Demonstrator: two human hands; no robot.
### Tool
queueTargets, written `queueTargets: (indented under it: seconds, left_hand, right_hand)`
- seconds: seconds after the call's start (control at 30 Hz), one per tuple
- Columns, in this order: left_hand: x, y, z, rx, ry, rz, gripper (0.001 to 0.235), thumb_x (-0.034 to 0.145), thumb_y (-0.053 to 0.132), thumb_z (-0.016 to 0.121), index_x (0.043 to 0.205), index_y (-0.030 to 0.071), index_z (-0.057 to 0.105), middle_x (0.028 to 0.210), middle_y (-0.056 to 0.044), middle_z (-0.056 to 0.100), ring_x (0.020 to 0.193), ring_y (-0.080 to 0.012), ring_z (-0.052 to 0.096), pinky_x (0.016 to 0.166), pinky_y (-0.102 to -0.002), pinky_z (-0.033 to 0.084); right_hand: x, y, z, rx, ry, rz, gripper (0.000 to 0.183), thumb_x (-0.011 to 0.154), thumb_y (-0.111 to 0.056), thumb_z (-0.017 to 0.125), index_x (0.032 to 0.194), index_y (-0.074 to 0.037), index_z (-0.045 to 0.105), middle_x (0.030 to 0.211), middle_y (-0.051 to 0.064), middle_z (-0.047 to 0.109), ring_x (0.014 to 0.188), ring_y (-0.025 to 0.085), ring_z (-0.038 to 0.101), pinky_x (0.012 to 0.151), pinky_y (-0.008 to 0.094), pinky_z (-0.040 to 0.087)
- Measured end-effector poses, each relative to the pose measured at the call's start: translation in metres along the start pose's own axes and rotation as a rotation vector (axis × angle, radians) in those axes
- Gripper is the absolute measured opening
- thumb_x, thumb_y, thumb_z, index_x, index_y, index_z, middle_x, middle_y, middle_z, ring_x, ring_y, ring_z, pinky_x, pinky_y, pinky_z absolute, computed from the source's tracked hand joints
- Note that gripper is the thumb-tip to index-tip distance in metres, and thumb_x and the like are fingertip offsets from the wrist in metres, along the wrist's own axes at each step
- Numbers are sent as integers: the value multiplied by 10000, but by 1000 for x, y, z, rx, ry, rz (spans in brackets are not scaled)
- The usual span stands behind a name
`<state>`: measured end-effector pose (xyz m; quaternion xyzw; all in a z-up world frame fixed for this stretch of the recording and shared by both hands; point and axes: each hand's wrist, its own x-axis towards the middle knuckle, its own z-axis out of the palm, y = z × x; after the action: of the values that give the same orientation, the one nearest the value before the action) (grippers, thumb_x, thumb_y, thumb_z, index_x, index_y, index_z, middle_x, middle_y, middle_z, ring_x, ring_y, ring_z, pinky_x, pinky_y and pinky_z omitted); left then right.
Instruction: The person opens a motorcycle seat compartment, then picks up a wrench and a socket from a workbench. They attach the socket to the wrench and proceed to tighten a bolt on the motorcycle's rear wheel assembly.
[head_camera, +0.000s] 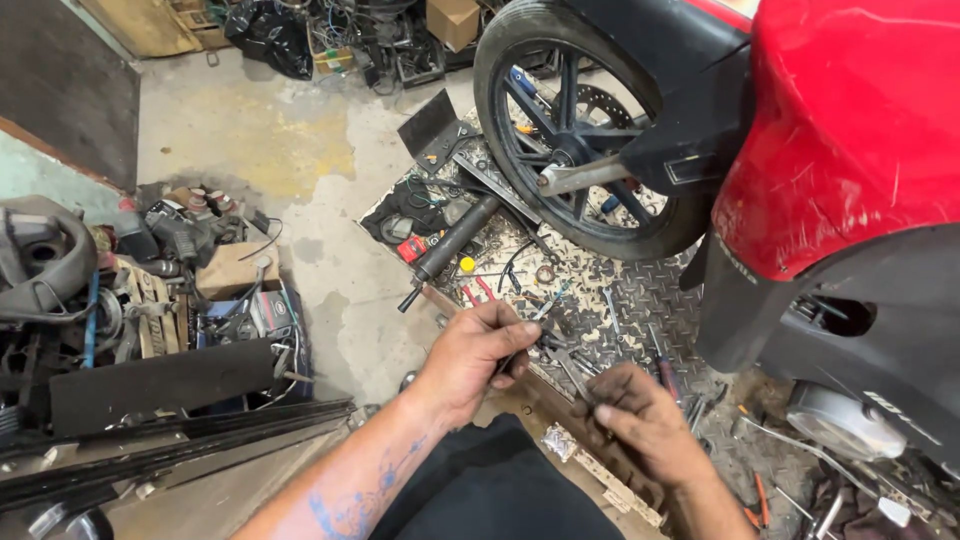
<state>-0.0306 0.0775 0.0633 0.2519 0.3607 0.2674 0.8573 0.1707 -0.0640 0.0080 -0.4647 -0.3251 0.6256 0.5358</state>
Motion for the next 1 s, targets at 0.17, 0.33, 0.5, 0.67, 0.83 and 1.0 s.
queueTargets:
  seconds: [0.17, 0.33, 0.5, 0.67, 0.83, 1.0]
  left_hand:
    - [-11, 2, 2, 224, -70, 45, 257, 827, 47, 726, 695, 77, 508, 585, -31, 482, 462, -119, 549, 341, -210, 437]
    - [0, -19, -13, 597, -117, 280, 235, 796, 93, 755, 653, 108, 569, 583, 23, 542, 562, -52, 464, 495, -220, 371]
    - [-5, -20, -11, 884, 42, 266, 279, 824, 163, 743, 631, 139, 543, 580, 38, 510, 587, -71, 440, 529, -263, 355]
    - [-9, -20, -2, 945, 196, 139, 325, 879, 192, 728, 643, 140, 510, 569, 17, 432, 580, -109, 400, 533, -274, 333]
    - [-13, -21, 6, 1104, 241, 67, 280, 936, 267, 656, 713, 142, 541, 510, 26, 368, 496, -115, 414, 505, -303, 396]
    - [7, -54, -11, 1281, 181, 206, 249, 942, 267, 605, 759, 123, 518, 747, -17, 543, 702, -158, 520, 617, -325, 472]
  right_hand:
    - [5, -31, -13, -470, 43, 106, 364, 802, -166, 658, 1136, -42, 586, 872, 130, 734, 665, 169, 646, 515, 271, 521]
    - [9, -64, -14, -1027, -199, -85, 289, 861, -233, 582, 1111, -119, 671, 769, -15, 702, 593, 92, 623, 529, 241, 533]
    - [1, -83, 19, -1592, -160, -427, 284, 855, -162, 585, 1132, -135, 640, 848, 8, 668, 736, 184, 640, 699, 344, 505]
    - [-10, -53, 34, -2158, 32, -306, 609, 805, -66, 666, 1379, -195, 510, 724, -31, 523, 686, 159, 525, 643, 328, 438]
    - [-6, -25, 36, -1994, 250, -214, 311, 874, -158, 552, 1173, -163, 636, 766, 22, 612, 702, 209, 559, 674, 388, 463]
    - [-1, -11, 28, -1768, 221, -143, 109, 904, -213, 542, 878, -163, 635, 698, -2, 680, 607, 176, 664, 652, 392, 586]
